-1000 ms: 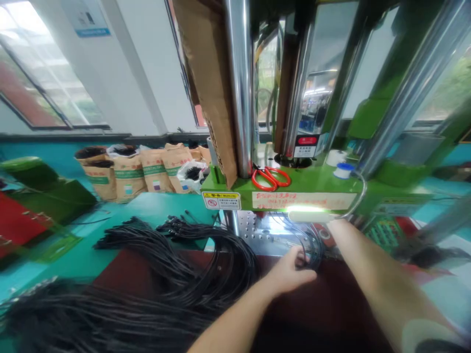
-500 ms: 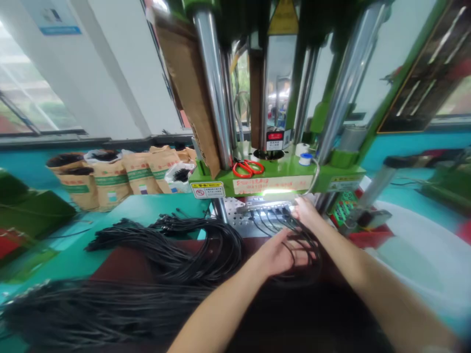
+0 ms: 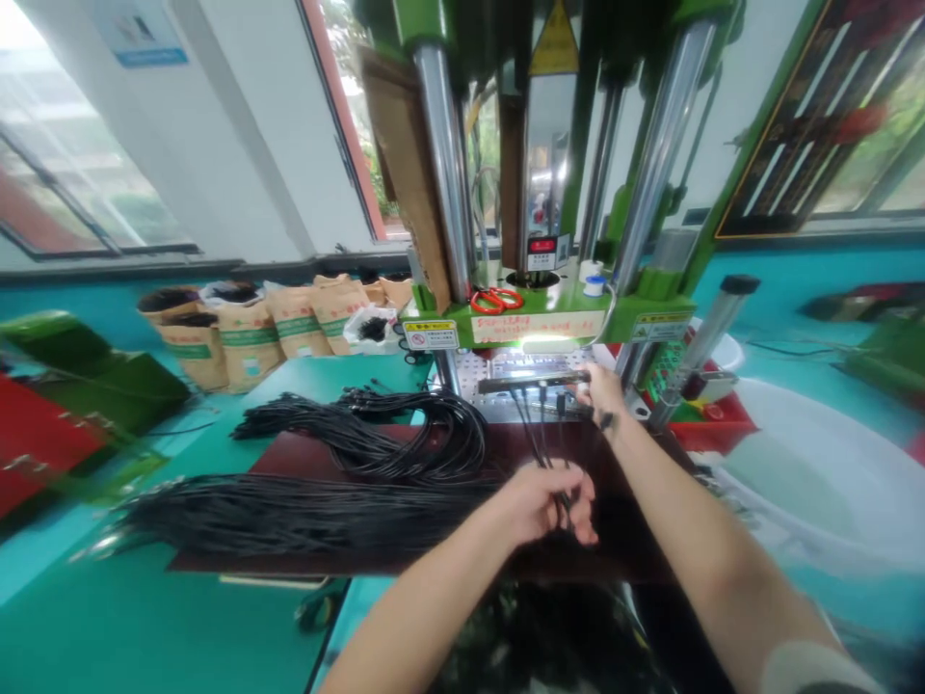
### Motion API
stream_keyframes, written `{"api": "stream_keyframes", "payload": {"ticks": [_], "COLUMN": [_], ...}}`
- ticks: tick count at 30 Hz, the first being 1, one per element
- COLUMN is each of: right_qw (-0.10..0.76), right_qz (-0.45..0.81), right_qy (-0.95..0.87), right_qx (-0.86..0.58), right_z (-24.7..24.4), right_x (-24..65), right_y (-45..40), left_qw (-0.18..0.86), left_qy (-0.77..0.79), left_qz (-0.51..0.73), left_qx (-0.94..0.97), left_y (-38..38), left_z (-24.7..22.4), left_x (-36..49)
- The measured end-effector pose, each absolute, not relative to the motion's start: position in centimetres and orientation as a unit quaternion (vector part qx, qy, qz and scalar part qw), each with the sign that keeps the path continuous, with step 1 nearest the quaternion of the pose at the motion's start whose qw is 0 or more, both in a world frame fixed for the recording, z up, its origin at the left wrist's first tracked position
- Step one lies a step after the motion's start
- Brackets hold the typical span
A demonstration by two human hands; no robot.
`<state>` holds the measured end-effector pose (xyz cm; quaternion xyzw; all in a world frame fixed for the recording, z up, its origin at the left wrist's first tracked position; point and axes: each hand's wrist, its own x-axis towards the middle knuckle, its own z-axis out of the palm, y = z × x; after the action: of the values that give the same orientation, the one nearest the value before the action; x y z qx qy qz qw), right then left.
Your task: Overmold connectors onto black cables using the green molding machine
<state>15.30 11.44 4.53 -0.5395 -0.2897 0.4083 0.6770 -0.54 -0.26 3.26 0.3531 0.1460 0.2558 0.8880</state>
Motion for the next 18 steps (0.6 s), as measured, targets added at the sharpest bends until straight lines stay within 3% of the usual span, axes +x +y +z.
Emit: {"api": "stream_keyframes", "payload": {"ticks": [10,18], "right_qw": [0.710,0.715], "right_qz": [0.359,0.368], "right_qy": [-0.316,-0.308], "right_qx": [-0.517,-0.508], "right_z": [5.1,3.5], "right_x": [13.6,12.4], "right_y": [8.6,6.6], "left_qw": [0.885,0.856], "left_qy": [0.125,0.025], "left_qz": [0.214,0.078], "left_qx": [0.394,0.510], "left_y": [-1.9,-3.1], "left_z": [1.7,1.3], "left_x": [-3.5,-4.0]}}
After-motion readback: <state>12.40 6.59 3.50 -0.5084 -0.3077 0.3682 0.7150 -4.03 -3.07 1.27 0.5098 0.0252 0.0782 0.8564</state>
